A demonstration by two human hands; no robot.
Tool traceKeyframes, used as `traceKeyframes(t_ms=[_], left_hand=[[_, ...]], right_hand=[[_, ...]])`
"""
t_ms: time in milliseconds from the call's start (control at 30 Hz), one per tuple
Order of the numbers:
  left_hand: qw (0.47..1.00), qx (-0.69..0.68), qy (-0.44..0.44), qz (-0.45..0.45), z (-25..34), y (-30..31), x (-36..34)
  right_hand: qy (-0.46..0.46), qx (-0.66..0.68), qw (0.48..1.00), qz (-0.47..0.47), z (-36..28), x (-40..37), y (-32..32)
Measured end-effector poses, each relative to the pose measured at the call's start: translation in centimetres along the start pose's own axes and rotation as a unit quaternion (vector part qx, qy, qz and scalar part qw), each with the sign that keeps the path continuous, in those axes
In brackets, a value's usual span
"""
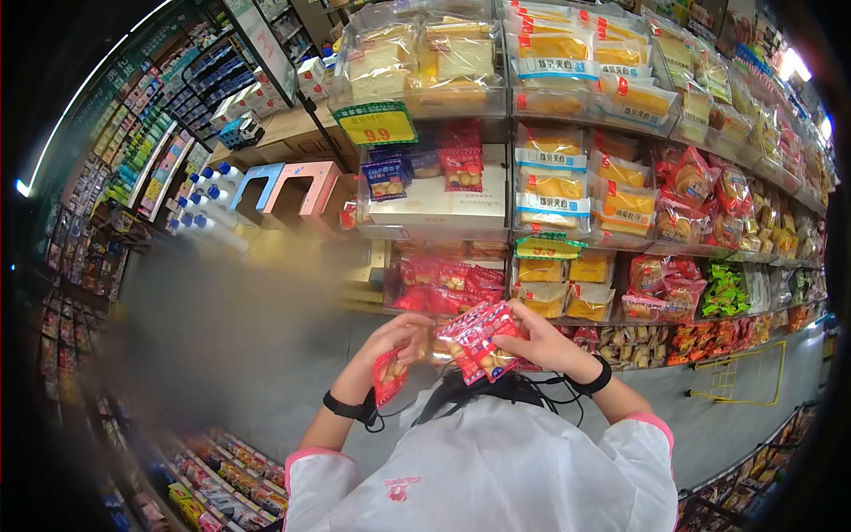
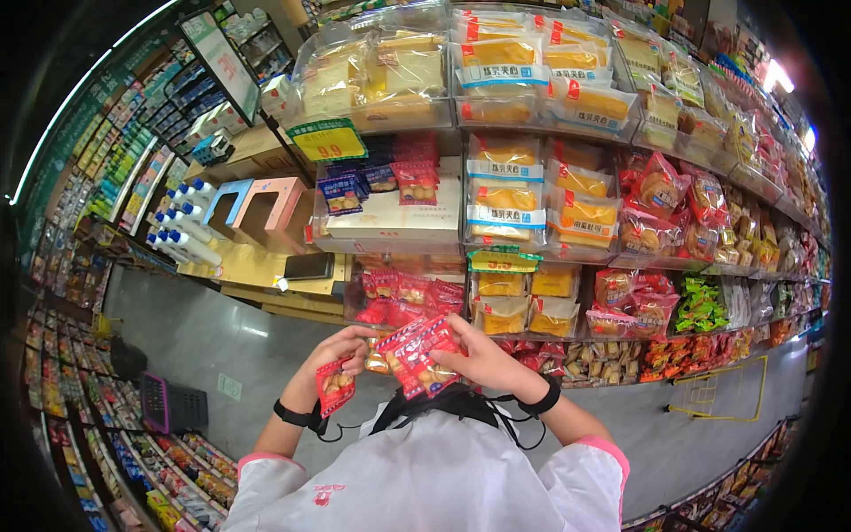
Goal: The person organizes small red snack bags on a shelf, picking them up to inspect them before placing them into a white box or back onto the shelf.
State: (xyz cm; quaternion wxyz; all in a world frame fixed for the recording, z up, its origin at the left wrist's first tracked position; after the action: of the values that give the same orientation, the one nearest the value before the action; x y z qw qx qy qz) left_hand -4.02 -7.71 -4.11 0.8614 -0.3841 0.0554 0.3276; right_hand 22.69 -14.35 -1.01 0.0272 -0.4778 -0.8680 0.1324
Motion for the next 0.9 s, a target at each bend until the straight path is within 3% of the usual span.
traceKeyframes(t_ms=[100,133,233,267,367,533,633,733,800,900], left_hand=[[0.996,-0.025,0.039,-0.078,-0.2,-2.1,1.2],[0.994,0.078,0.047,-0.062,-0.3,-2.5,1.3],[0.979,0.188,0.070,-0.044,-0.7,-5.3,1.1],[0.979,0.188,0.068,-0.036,-0.9,-5.5,1.1],[0.977,0.196,0.072,-0.036,-1.4,-6.1,1.0],[0.957,0.275,0.066,-0.072,-1.9,-9.0,1.1],[0.961,0.261,0.040,-0.085,-3.1,-9.0,2.0],[0.965,0.256,-0.040,-0.049,-2.9,-10.5,2.2],[0.961,0.267,-0.064,-0.023,-2.6,-11.5,2.0],[0.958,0.266,-0.087,-0.067,-3.5,-11.6,2.9]], right_hand=[[-0.018,-0.070,0.996,-0.044,-1.2,-0.7,-0.5],[-0.025,-0.126,0.991,-0.047,-1.1,-1.0,-0.4],[-0.056,-0.225,0.972,-0.031,-1.2,-1.6,0.0],[-0.008,-0.105,0.994,-0.033,-0.3,-1.5,0.4],[0.083,0.024,0.990,0.108,-0.8,-2.2,0.9],[0.154,0.117,0.963,0.186,-0.2,-3.2,0.3],[0.176,0.178,0.946,0.208,-0.1,-4.1,0.1],[0.183,0.260,0.914,0.253,-1.3,-5.7,-0.1],[0.177,0.335,0.897,0.228,-1.2,-6.2,-0.4],[0.162,0.393,0.883,0.201,-1.5,-6.3,-2.2]])
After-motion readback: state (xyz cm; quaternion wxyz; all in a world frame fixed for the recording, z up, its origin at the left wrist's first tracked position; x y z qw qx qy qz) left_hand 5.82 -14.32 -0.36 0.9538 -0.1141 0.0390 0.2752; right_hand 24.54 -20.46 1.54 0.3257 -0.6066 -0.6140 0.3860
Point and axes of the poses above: each hand's wrist, its own x-axis towards the middle knuckle, its own y-axis out of the back of the hand, z = x × y, the point moved 2 cm from there along x, towards the middle knuckle, and after that the axes turned 11 degrees about -z, right-handed, at the moved point
